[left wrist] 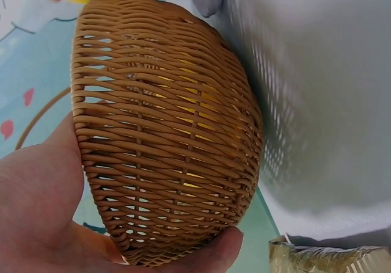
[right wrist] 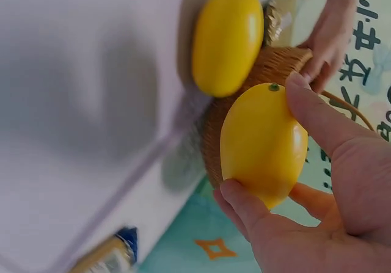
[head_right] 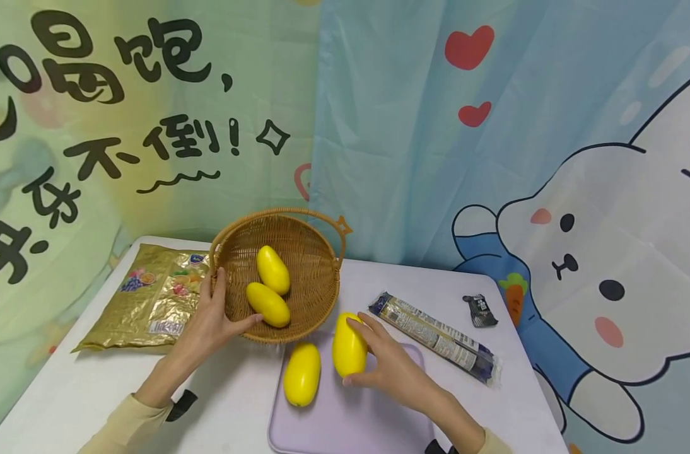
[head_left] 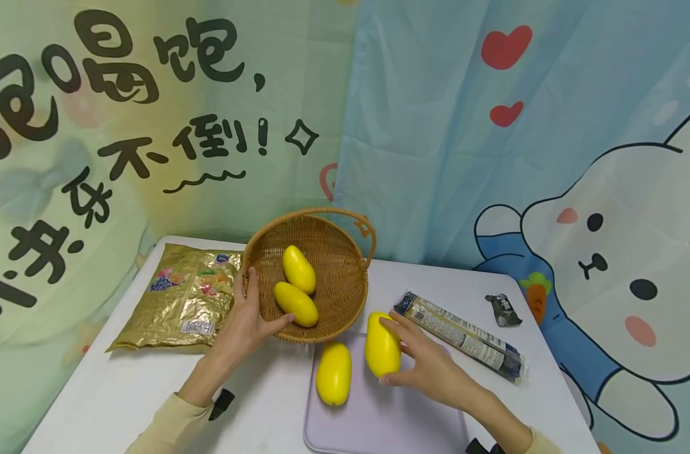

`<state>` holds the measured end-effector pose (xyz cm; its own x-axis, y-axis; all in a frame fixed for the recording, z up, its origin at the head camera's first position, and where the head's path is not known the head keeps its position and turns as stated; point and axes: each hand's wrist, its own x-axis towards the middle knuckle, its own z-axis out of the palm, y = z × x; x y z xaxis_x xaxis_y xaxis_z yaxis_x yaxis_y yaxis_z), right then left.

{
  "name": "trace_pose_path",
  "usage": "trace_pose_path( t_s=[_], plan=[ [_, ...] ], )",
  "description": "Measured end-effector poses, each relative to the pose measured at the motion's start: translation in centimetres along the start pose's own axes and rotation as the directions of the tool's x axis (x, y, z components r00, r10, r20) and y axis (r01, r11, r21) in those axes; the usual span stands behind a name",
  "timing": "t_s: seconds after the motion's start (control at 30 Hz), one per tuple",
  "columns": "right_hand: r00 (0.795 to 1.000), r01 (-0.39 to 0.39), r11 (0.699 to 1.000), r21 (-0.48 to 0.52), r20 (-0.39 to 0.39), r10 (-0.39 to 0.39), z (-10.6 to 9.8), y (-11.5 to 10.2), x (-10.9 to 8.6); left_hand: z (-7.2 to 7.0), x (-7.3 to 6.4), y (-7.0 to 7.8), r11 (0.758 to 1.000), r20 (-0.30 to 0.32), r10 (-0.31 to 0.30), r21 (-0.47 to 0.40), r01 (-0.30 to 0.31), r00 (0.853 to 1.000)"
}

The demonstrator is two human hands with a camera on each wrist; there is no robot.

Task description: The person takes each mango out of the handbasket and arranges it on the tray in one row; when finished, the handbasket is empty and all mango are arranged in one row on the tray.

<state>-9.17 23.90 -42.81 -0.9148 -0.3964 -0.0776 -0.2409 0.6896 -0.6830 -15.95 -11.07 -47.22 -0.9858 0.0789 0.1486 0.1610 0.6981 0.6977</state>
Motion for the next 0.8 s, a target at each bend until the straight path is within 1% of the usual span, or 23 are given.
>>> trace_pose_path(
  t_s=[0.17,0.27,0.4,0.53,0.67,0.8],
  plan=[
    [0.999,-0.015,0.999,0.046,0.034,0.013,2.0,1.1,-0.3,0.0,0.0,-0.1,1.0,0.006,-0.005,-0.008,0.005,1.0],
    [0.998,-0.022,0.998,0.053,0.055,0.019,3.0,1.7,-0.5,0.0,0.1,-0.1,1.0,0.0,0.004,-0.006,-0.004,1.0],
    [0.998,-0.005,0.999,0.045,0.067,0.002,4.1,2.3,-0.5,0.0,0.1,-0.2,1.0,-0.01,0.019,-0.008,-0.019,1.0],
    [0.997,0.01,0.999,0.043,0.074,-0.013,5.0,2.6,-0.6,0.0,0.1,-0.2,1.0,-0.016,0.022,-0.006,-0.022,1.0],
    [0.997,0.019,0.999,0.031,0.07,-0.021,5.5,2.7,-0.7,0.0,0.0,-0.2,1.0,-0.008,0.011,-0.005,-0.012,1.0],
    [0.998,0.011,1.0,-0.012,0.062,-0.011,5.7,2.5,-0.8,0.0,0.1,-0.1,1.0,0.001,0.001,-0.004,-0.001,1.0]
  ],
)
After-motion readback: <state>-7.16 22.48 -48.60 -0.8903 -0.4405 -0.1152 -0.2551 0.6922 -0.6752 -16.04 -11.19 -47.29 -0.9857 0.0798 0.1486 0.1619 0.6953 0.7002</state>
